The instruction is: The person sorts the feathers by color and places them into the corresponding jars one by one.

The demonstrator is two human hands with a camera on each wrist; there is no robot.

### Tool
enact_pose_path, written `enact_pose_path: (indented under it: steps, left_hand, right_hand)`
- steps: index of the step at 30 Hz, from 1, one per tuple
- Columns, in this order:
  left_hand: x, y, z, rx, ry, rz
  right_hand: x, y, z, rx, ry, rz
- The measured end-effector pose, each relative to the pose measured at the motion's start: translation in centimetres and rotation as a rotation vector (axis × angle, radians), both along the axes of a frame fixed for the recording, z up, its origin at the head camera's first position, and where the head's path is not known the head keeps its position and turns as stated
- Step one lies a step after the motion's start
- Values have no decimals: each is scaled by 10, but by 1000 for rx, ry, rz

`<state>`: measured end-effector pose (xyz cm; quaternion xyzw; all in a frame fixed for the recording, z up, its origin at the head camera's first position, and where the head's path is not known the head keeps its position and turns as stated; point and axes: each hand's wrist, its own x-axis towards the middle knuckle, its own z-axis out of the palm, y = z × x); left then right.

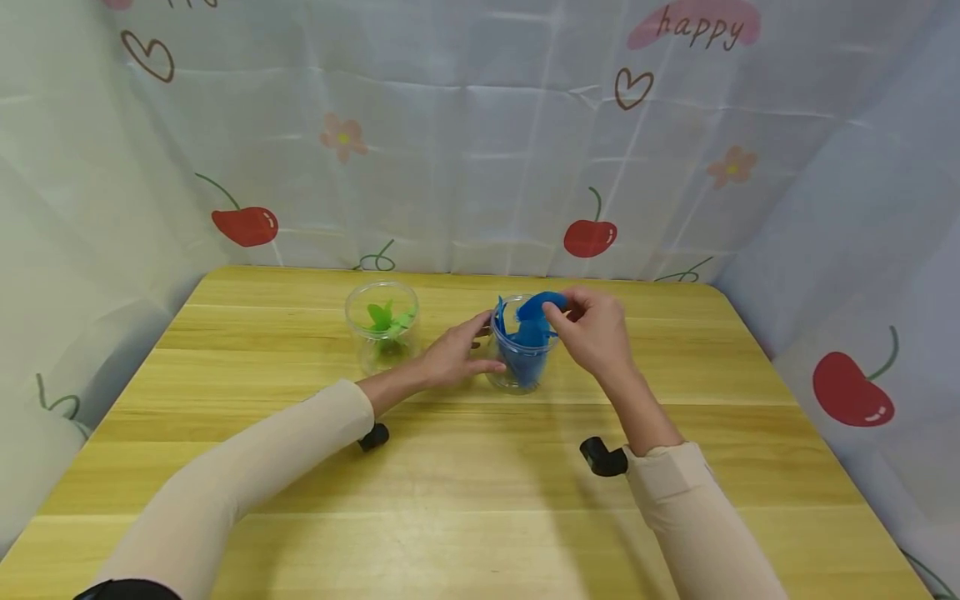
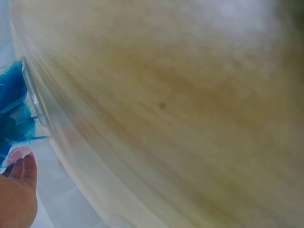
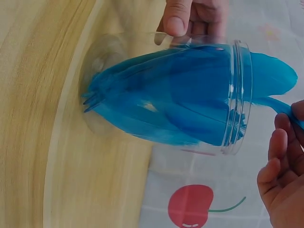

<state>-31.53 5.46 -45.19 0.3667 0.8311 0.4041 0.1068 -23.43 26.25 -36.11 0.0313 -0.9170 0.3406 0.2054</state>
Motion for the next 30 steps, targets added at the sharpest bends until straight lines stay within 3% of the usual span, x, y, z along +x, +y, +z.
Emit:
enact_pose_path:
  steps: [15, 30]
  left_hand:
    - [4, 3, 1, 9, 5, -7]
    - [2, 2, 1, -7, 6, 2]
  right_hand:
    - [-5, 1, -7, 95, -124, 54]
    - [-4, 4, -8, 84, -97, 63]
